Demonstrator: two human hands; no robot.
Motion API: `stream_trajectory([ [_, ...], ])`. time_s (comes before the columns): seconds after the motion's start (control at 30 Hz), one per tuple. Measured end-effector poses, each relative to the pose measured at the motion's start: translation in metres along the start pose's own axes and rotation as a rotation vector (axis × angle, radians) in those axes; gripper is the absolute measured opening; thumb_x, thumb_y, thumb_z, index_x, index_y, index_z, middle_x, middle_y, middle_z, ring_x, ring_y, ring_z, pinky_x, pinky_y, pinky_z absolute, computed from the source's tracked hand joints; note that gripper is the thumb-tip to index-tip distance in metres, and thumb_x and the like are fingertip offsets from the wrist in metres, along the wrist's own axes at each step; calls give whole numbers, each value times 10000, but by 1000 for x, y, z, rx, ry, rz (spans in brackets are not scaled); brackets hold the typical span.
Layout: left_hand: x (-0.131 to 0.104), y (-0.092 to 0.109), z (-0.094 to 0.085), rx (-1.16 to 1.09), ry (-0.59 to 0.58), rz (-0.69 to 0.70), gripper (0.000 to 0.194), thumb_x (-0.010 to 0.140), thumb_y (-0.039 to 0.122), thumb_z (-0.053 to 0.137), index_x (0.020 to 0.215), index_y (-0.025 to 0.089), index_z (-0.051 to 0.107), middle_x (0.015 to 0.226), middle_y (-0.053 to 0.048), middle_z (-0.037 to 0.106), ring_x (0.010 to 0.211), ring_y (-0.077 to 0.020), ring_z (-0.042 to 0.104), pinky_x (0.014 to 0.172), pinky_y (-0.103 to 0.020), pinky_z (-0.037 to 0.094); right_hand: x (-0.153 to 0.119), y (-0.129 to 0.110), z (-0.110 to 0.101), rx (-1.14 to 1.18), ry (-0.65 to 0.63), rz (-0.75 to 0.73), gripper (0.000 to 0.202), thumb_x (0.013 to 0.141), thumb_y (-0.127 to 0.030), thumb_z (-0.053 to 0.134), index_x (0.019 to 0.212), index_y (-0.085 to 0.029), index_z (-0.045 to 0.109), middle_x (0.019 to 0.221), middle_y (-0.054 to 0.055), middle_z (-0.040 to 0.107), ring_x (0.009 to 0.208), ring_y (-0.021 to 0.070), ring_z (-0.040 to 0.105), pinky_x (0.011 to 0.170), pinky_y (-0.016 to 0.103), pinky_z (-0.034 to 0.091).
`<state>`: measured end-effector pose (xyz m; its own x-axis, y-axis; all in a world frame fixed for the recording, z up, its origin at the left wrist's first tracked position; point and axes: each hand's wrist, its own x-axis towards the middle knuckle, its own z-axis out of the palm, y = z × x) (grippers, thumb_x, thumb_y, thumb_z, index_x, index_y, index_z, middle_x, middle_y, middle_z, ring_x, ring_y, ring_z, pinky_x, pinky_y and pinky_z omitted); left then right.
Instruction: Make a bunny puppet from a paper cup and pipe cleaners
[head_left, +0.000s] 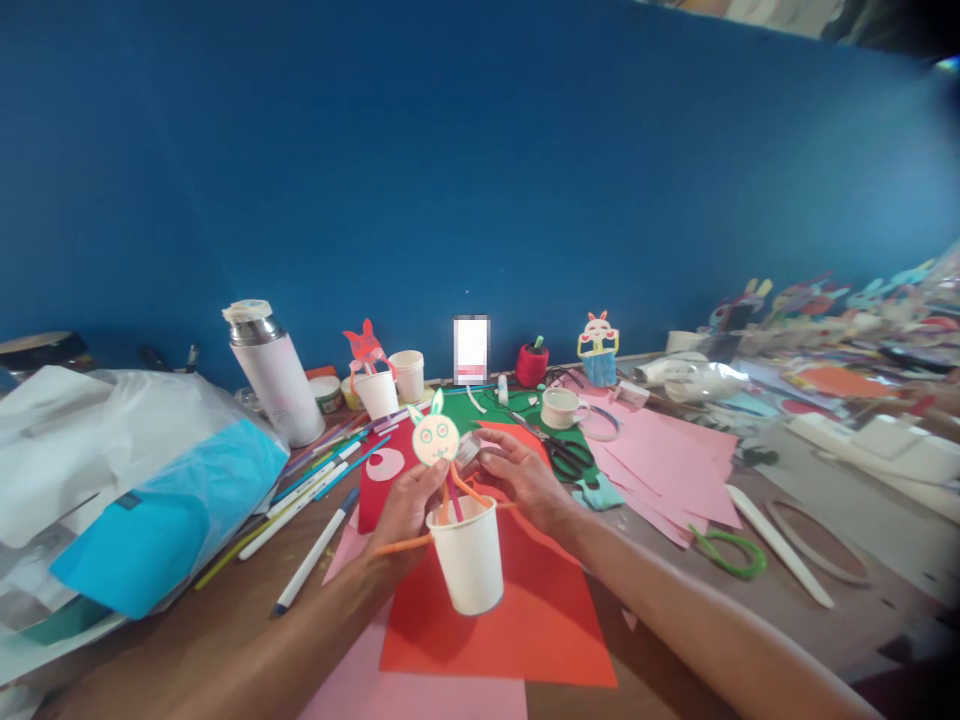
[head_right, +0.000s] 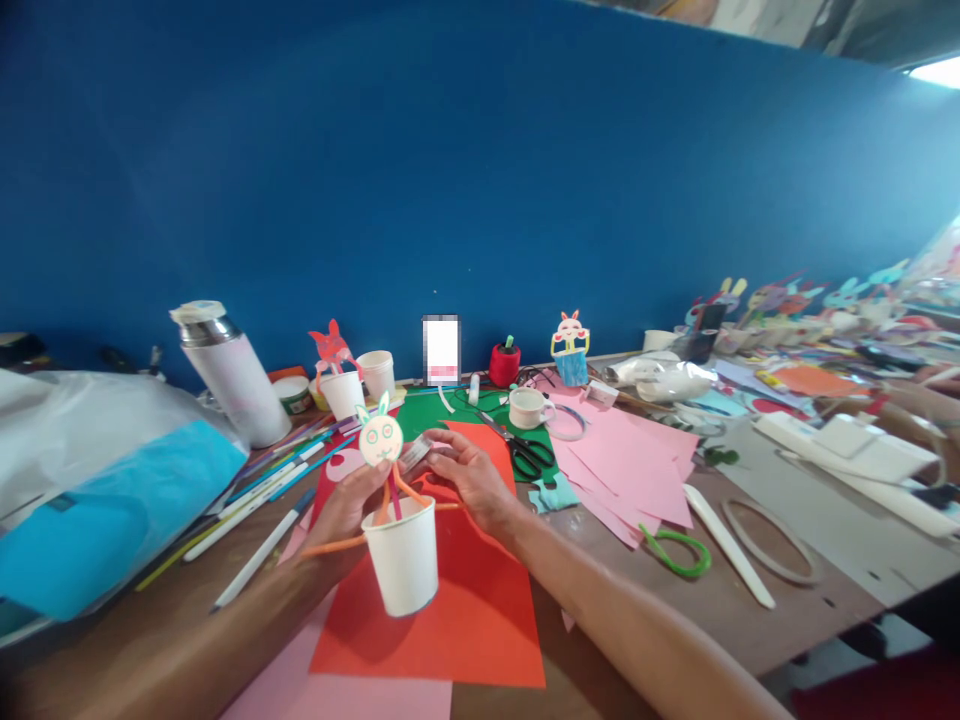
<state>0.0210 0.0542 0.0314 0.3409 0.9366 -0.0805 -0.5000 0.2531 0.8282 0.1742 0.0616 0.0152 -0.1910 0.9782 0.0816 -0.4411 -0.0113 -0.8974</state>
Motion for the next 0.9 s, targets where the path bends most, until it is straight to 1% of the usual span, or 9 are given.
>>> stream_trajectory([
  [0.1,-3,0,3,28,30,-9,167,688,300,629,719,136,629,734,-46,695,727,-195,643,652,-273,475,0,0,6,25,32,-32,300,710,-244,624,994,-190,542,806,23,653,688,152,626,709,326,478],
  [0.2,-6,0,4,27,-10,-50,207,673,307,645,773,126,635,787,-77,697,761,-228,643,677,-314,478,0,-5,7,33,58,-39,277,708,-263,620,965,-191,549,802,23,651,620,148,619,658,327,487],
  [0.27,-7,1,4,30,-39,-70,254,674,315,645,831,115,633,807,-99,694,766,-242,644,680,-336,480,0,-7,6,35,89,-45,259,720,-274,600,963,-196,553,839,30,649,651,152,616,650,320,481],
  [0.33,-7,1,3,47,-30,-72,287,667,321,651,855,105,629,802,-111,694,752,-244,646,671,-337,482,0,-9,4,28,122,-36,249,732,-287,577,965,-202,560,875,33,648,725,160,610,669,309,467],
  [0.4,-6,2,2,66,-5,-66,292,660,328,657,841,101,628,789,-114,695,734,-235,646,664,-325,480,0,-11,2,-2,162,-18,248,722,-292,577,956,-210,570,884,24,648,761,154,600,681,285,447],
  [0.5,-4,5,1,99,31,-55,271,666,340,648,800,105,631,739,-92,697,678,-204,642,642,-295,473,1,-12,-3,-49,229,-28,240,687,-287,595,918,-222,582,863,-2,642,739,134,582,666,257,421],
  [0.7,1,13,-5,253,93,48,229,685,346,622,718,122,652,684,-35,681,597,-128,599,581,-213,433,3,-17,-9,-185,264,-149,182,733,-307,512,869,-212,586,860,4,612,769,151,547,688,268,407],
  [0.8,3,15,-10,358,66,13,235,678,350,626,672,117,656,645,-39,669,599,-135,591,597,-222,429,4,-20,-12,-292,293,-198,190,741,-313,485,835,-193,599,826,10,593,752,151,525,664,252,397],
  [0.9,4,16,-14,458,46,7,238,678,345,625,672,109,658,646,-54,663,609,-144,586,602,-233,429,4,-21,-14,-330,305,-186,203,734,-319,483,821,-179,604,787,14,582,721,148,514,642,245,385],
])
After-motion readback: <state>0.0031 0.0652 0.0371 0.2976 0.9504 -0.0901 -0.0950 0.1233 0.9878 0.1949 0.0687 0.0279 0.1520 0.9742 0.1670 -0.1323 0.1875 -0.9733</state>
